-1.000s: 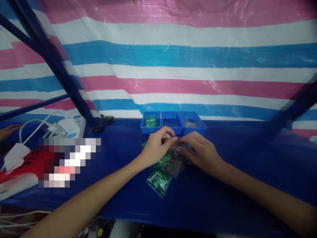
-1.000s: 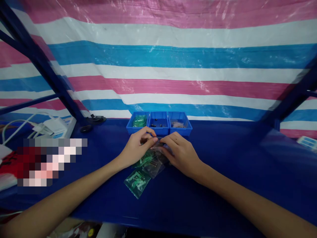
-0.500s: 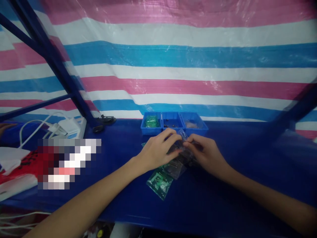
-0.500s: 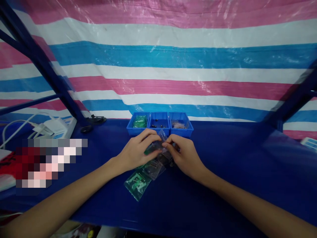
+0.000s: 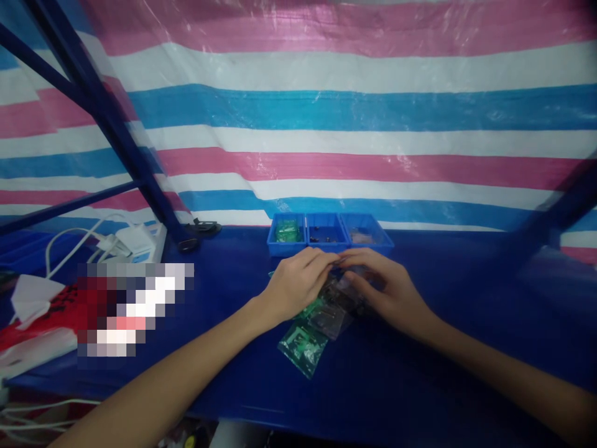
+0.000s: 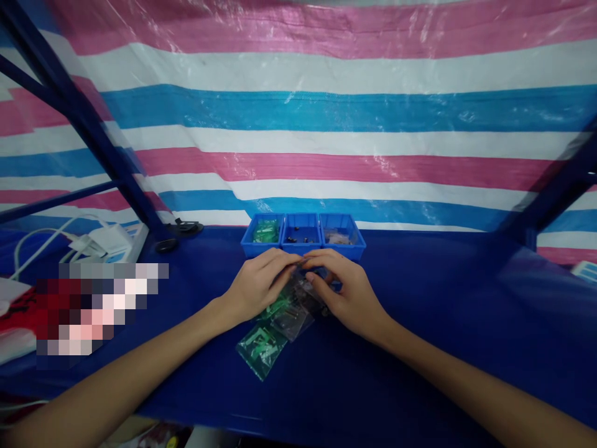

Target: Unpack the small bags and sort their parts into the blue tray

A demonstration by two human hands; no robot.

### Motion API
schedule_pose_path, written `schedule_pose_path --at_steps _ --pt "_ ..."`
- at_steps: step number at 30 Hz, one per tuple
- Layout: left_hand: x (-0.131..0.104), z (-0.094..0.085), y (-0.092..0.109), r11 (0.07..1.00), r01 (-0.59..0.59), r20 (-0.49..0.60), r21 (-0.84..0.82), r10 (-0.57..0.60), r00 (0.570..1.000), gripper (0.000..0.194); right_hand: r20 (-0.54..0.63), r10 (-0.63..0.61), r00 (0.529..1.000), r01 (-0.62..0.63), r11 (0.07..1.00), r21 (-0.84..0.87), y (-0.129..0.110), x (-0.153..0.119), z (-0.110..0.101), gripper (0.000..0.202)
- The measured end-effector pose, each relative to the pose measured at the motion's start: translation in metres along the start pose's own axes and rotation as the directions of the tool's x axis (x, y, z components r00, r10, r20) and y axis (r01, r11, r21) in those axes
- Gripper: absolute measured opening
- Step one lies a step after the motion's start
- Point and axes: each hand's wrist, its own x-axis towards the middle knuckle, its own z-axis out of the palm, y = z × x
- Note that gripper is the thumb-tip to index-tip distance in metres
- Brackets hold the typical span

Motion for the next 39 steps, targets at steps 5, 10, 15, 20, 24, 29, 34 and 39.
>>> schedule_pose_path --at_steps 5,10,15,20,24,29,34,39 --pt "0.000 0.000 0.001 0.994 0.101 -0.025 -0.041 -0.102 0.995 0.026 0.017 0.094 0.995 -0.096 0.991 0.095 0.001 -0.002 0.004 0.020" --pt "0.003 -0.002 0.005 0.997 0.070 0.035 -0.043 -0.068 0.997 0.036 0.008 0.129 0.992 -0.126 0.949 0.288 0.001 -0.001 0.005 0.029" --pt "0.002 0.001 0.002 0.996 0.086 0.064 -0.026 -0.085 0.994 0.038 0.012 0.120 0.993 -0.118 0.959 0.259 0.001 -0.001 0.003 0.027" --pt "0.002 0.000 0.000 0.999 0.044 0.008 0.014 -0.044 0.999 0.017 -0.048 0.065 0.997 -0.068 0.996 -0.056 0.004 0.001 0.001 0.016" --pt "0.001 -0.002 0.001 0.998 0.062 -0.004 0.013 -0.062 0.998 0.015 -0.074 0.017 0.997 -0.028 0.988 -0.151 0.006 0.007 -0.005 0.016" --pt "0.000 -0.001 -0.004 0.988 0.154 -0.030 0.024 -0.153 0.988 0.026 -0.241 0.131 0.961 -0.148 0.988 -0.052 0.011 0.027 -0.028 0.014" --pt "0.000 -0.001 -0.014 0.976 0.199 0.014 0.090 -0.201 0.979 0.024 -0.359 0.140 0.923 -0.219 0.957 -0.188 0.044 0.050 -0.053 0.028" --pt "0.000 -0.001 -0.019 0.974 0.185 0.092 0.130 -0.197 0.976 0.019 -0.288 -0.017 0.958 -0.148 0.827 -0.542 0.073 0.047 -0.056 0.034"
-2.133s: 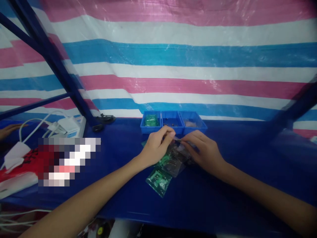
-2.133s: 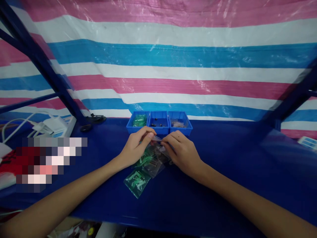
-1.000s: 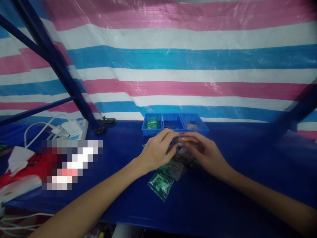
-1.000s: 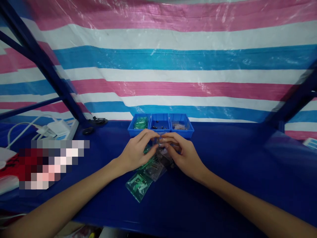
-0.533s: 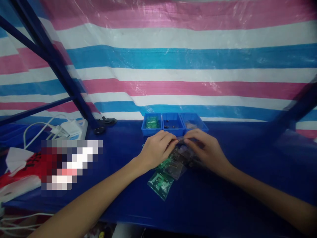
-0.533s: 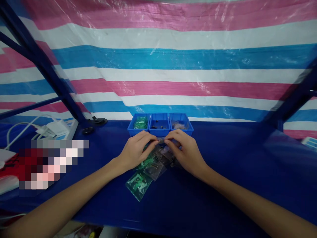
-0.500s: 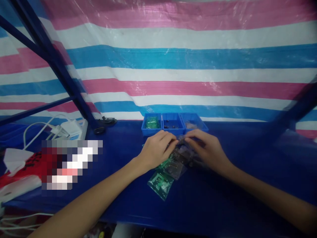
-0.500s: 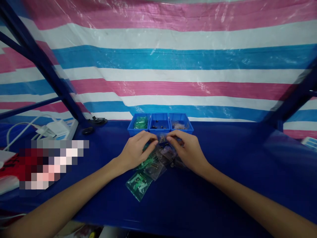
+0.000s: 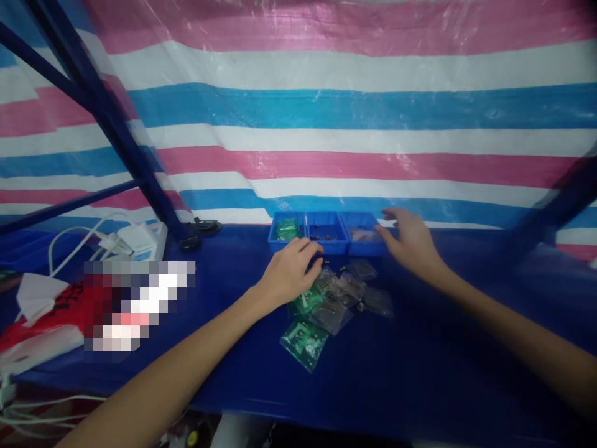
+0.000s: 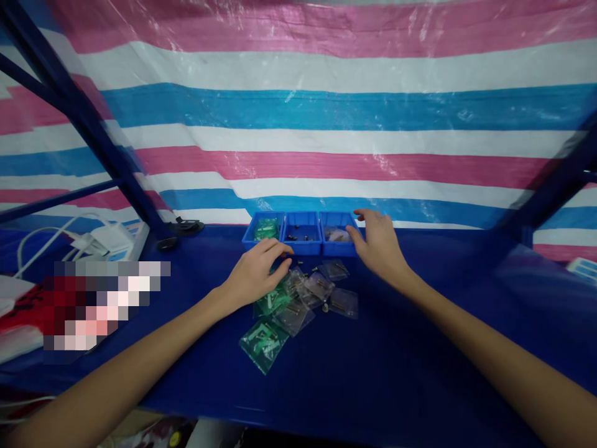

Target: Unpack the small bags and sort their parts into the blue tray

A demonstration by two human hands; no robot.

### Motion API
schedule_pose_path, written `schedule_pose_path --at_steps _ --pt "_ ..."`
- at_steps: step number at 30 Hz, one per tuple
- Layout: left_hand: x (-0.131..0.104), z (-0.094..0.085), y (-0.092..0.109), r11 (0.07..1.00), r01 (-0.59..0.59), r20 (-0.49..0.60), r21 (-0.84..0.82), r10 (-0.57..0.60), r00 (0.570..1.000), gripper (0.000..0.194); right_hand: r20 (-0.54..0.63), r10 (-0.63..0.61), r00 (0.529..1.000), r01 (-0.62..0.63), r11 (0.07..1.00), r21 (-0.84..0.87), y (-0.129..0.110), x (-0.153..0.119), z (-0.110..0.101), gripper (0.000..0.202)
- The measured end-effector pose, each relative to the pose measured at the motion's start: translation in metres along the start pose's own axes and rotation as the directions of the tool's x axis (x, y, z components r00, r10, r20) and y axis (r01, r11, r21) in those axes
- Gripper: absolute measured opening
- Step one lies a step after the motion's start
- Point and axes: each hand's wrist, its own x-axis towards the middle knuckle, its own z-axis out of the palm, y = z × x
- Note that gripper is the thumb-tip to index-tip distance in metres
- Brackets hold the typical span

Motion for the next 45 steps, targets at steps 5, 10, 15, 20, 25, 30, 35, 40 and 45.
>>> schedule_pose_path --at_steps 5,10,15,20,25,30,35,40,45 --pt "0.000 0.001 0.000 1.000 -0.024 0.104 -0.001 0.024 0.994 0.026 0.087 -0.287 0.954 0.285 0.958 0.030 -0.036 -0.029 -0.003 0.017" --pt "-0.001 0.002 0.000 0.998 -0.038 0.118 -0.048 0.043 0.992 0.017 0.358 -0.534 0.766 0.495 0.845 0.201 -0.079 -0.061 0.002 0.017" --pt "0.000 0.001 0.000 0.989 -0.020 0.133 -0.150 0.041 0.990 0.005 0.406 -0.484 0.776 0.417 0.875 0.245 -0.084 -0.070 0.003 0.014" --pt "0.004 -0.003 0.003 0.936 0.068 0.099 -0.347 -0.036 0.994 0.005 0.396 -0.423 0.815 0.341 0.903 0.263 -0.081 -0.069 0.003 0.008" --pt "0.007 -0.004 0.006 0.829 0.214 0.119 -0.517 -0.179 0.977 0.011 0.333 -0.272 0.903 0.155 0.928 0.338 -0.077 -0.069 0.004 0.011" --pt "0.005 -0.004 0.011 0.772 0.233 0.111 -0.592 -0.208 0.972 0.013 0.335 -0.107 0.936 -0.055 0.895 0.442 -0.081 -0.067 0.001 0.009" --pt "0.002 -0.004 0.018 0.781 0.183 0.102 -0.597 -0.152 0.983 0.012 0.404 0.005 0.915 -0.232 0.825 0.516 -0.083 -0.067 0.000 0.017" --pt "0.002 -0.002 0.019 0.863 0.107 0.055 -0.493 -0.092 0.994 0.015 0.399 0.021 0.917 -0.271 0.767 0.581 -0.082 -0.062 -0.002 0.022" --pt "0.001 -0.001 0.018 0.915 -0.016 -0.033 -0.403 0.003 0.999 0.032 0.352 0.036 0.935 -0.254 0.760 0.598 -0.083 -0.060 -0.005 0.025"
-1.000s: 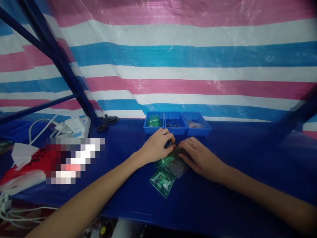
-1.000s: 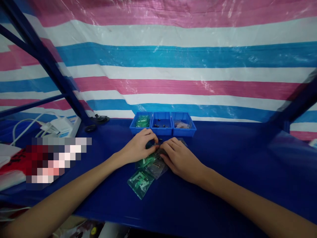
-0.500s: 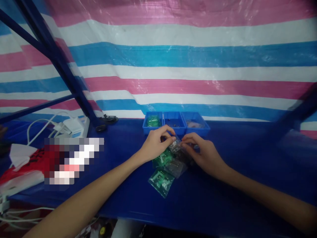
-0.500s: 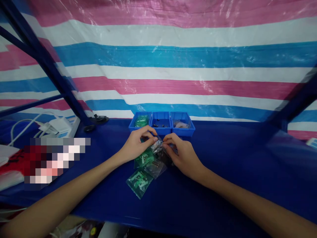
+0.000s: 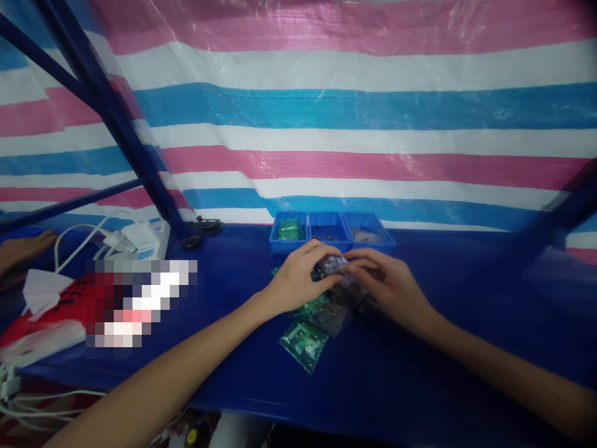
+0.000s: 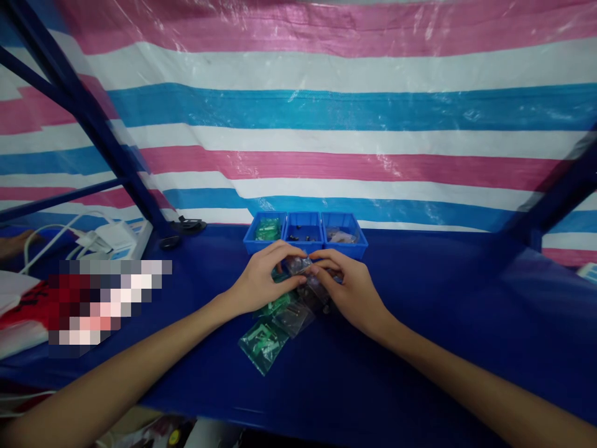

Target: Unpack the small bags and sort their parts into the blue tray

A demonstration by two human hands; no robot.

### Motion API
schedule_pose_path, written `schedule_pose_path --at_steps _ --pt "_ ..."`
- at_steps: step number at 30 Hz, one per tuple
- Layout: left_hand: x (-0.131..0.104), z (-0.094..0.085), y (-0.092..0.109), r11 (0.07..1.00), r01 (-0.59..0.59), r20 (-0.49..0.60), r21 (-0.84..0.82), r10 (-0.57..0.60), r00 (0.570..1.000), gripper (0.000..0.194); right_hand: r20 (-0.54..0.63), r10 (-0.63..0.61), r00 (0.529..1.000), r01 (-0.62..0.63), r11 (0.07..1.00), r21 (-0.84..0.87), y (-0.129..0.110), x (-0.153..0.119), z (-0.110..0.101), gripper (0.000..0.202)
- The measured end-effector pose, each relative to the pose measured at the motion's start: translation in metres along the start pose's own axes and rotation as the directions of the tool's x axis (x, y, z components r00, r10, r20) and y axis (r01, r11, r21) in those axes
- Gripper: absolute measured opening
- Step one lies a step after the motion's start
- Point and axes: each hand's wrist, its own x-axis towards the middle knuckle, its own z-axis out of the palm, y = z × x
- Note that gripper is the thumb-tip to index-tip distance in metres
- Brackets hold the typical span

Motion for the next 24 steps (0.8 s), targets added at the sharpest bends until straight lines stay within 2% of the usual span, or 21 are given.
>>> schedule_pose_path --at_steps 5,10,14,18,21,24 --pt "-0.002 0.001 -0.005 0.994 -0.042 0.015 0.103 0.041 0.999 0.051 -0.053 -0.018 0.998 0.020 0.999 0.035 0.002 0.002 -0.002 0.029" --pt "-0.003 0.000 -0.011 0.984 -0.080 -0.053 0.159 0.090 0.995 0.027 -0.050 -0.022 0.998 0.025 0.998 0.064 0.004 0.003 -0.002 0.026" --pt "-0.002 -0.002 -0.011 0.984 -0.086 -0.092 0.157 0.102 0.991 0.019 0.026 -0.030 0.999 0.028 0.998 0.049 0.005 0.002 0.000 0.026" --pt "-0.004 -0.001 -0.010 0.989 -0.071 -0.052 0.133 0.079 0.996 0.023 0.024 -0.090 0.996 0.093 0.984 -0.153 0.007 -0.002 0.003 0.018" --pt "-0.005 0.000 -0.010 0.988 -0.076 -0.041 0.131 0.082 0.996 0.026 0.012 -0.152 0.988 0.148 0.936 -0.318 0.007 -0.005 0.004 0.013" --pt "-0.006 0.001 -0.011 0.979 -0.097 -0.005 0.179 0.099 0.995 0.025 0.038 -0.230 0.972 0.226 0.888 -0.400 0.007 -0.007 0.005 0.016"
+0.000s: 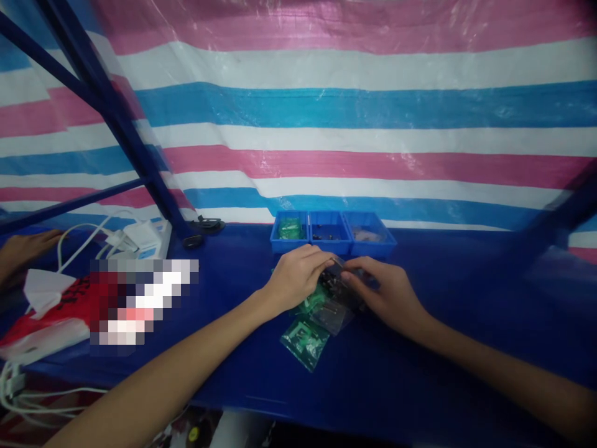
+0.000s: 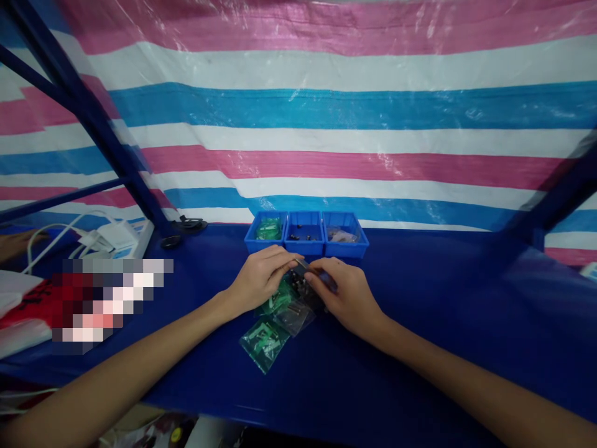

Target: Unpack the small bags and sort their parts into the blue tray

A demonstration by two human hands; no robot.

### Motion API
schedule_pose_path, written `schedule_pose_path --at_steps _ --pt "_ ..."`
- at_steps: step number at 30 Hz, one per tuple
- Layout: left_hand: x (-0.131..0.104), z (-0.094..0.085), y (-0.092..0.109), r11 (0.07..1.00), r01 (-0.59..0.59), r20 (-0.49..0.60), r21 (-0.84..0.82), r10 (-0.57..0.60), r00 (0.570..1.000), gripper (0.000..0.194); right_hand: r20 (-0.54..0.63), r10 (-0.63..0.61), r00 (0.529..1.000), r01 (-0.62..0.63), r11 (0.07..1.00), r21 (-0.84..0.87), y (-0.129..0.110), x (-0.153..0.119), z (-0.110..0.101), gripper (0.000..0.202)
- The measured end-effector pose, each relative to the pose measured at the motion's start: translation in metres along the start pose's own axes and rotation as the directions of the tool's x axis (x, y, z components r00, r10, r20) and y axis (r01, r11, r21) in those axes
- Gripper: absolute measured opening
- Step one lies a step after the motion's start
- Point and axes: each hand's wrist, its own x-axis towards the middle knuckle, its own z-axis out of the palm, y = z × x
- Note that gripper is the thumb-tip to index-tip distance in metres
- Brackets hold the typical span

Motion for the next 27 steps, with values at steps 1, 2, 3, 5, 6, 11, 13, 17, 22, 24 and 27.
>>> schedule_pose_path --at_steps 1,2,3,5,6,11,13,17,22,24,27 --pt "0.0001 0.0002 0.0001 1.000 -0.009 0.009 0.018 0.009 1.000 0.024 0.005 -0.042 0.999 0.042 0.999 -0.021 0.0000 -0.0004 0.0000 0.017" --pt "0.0003 0.0004 0.0002 0.999 -0.015 0.011 0.032 0.015 1.000 0.024 0.014 -0.083 0.996 0.083 0.996 -0.038 0.0001 -0.0006 -0.0001 0.020" --pt "0.0006 0.0005 0.0004 0.999 -0.018 0.007 0.040 0.017 1.000 0.024 0.023 -0.116 0.993 0.118 0.992 -0.051 0.0005 -0.0006 -0.0003 0.022" --pt "0.0012 0.0006 0.0008 0.999 0.003 -0.027 0.038 -0.001 1.000 0.021 0.034 -0.127 0.991 0.129 0.990 -0.062 0.0015 -0.0001 -0.0010 0.025" --pt "0.0014 0.0005 0.0009 0.999 0.023 -0.045 0.028 -0.021 0.999 0.019 0.035 -0.100 0.994 0.102 0.993 -0.058 0.0019 0.0006 -0.0016 0.025" --pt "0.0013 -0.0009 0.0006 1.000 0.005 0.001 0.016 -0.005 1.000 0.034 0.024 0.072 0.997 -0.073 0.997 0.017 0.0009 0.0051 -0.0055 0.032" --pt "0.0011 -0.0013 0.0004 0.998 -0.039 0.043 0.045 0.037 0.998 0.032 0.016 0.074 0.997 -0.075 0.997 0.034 -0.0007 0.0062 -0.0069 0.033" --pt "0.0006 -0.0007 -0.0007 0.997 -0.055 0.037 0.060 0.053 0.998 0.026 0.002 -0.032 0.999 0.031 0.993 0.113 -0.0025 0.0064 -0.0087 0.024" --pt "-0.0001 0.0010 -0.0024 0.996 -0.027 0.033 0.081 0.024 0.999 0.017 0.021 -0.082 0.996 0.077 0.980 0.185 -0.0012 0.0055 -0.0090 0.016" --pt "-0.0002 0.0017 -0.0020 0.997 0.007 0.044 0.073 -0.010 0.999 0.017 0.010 -0.087 0.996 0.084 0.982 0.169 0.0006 0.0058 -0.0085 0.015" --pt "0.0001 0.0020 -0.0013 0.997 0.063 0.030 0.051 -0.064 0.997 0.026 -0.049 -0.078 0.996 0.082 0.992 0.100 0.0046 0.0088 -0.0099 0.015"
